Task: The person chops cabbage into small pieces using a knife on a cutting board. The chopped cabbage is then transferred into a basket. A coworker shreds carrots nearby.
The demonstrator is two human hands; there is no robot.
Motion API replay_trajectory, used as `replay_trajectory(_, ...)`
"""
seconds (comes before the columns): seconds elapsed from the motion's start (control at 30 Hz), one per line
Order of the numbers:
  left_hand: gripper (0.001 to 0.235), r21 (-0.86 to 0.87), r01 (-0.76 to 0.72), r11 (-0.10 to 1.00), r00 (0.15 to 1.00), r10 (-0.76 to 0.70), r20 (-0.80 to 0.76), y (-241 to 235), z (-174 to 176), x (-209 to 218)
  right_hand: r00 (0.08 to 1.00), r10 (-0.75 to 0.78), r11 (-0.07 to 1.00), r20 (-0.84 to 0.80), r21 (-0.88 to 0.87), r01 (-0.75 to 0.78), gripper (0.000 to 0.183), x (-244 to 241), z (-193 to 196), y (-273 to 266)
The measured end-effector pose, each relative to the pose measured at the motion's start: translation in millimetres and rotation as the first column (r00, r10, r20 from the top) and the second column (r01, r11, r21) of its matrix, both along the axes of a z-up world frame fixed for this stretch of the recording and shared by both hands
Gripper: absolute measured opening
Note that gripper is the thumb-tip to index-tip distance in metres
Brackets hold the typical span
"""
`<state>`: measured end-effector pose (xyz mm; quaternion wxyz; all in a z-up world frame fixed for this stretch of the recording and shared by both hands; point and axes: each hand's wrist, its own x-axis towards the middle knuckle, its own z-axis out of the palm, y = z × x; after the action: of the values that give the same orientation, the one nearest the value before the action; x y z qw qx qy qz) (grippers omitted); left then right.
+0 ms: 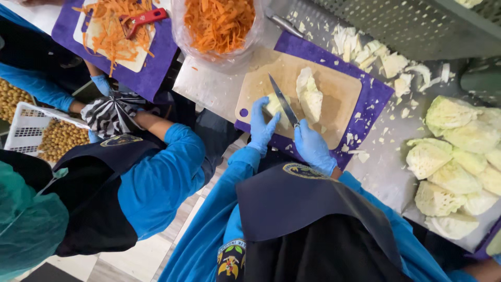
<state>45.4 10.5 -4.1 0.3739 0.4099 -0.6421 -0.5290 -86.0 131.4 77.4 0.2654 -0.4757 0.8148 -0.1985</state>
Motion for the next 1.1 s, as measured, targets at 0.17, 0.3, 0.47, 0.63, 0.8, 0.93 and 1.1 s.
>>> replay_trajectory(0.17,0.051,-0.031,-0.028,0.999,0.996,0.03,0.084,5.5,0.6,1.6,1.0,-0.011,0.974,-0.011,0.226,0.013,0.026,2.5,-0.6,-1.2)
replay_trajectory(0.3,0.052,-0.004,-0.015,1.0,0.996,0.015,0.092,-0.5,1.8,0.0,1.0,0.015,0.971,0.001,0.239,-0.015,0.032,-1.4,-2.9,-9.0)
replay_trajectory(0.47,0.052,-0.026,-0.03,0.999,0.994,0.032,0.101,3.5,2.0,1.3,0.997,0.059,0.983,0.04,0.169,-0.065,0.028,-3.9,-5.3,-9.3)
replay_trajectory(0.63,0.051,-0.019,-0.024,1.0,0.99,0.026,0.135,-8.8,6.7,-0.7,0.998,0.055,0.971,0.023,0.23,-0.059,0.028,-4.1,-10.3,-23.1)
replay_trajectory(0.8,0.051,-0.039,-0.019,0.999,0.987,0.025,0.159,0.9,2.6,1.4,0.996,0.085,0.987,-0.003,0.139,-0.083,0.025,0.7,-25.3,-14.9)
replay_trajectory(0.93,0.054,-0.165,-0.026,0.986,0.97,0.064,0.233,-3.5,0.8,0.9,0.997,0.081,0.973,0.005,0.218,-0.08,0.025,2.0,-43.2,-18.4)
replay_trajectory(1.1,0.055,-0.033,-0.027,0.999,0.979,0.033,0.203,2.3,-1.9,1.4,0.994,0.104,0.977,-0.02,0.191,-0.098,0.021,3.4,-79.5,5.5)
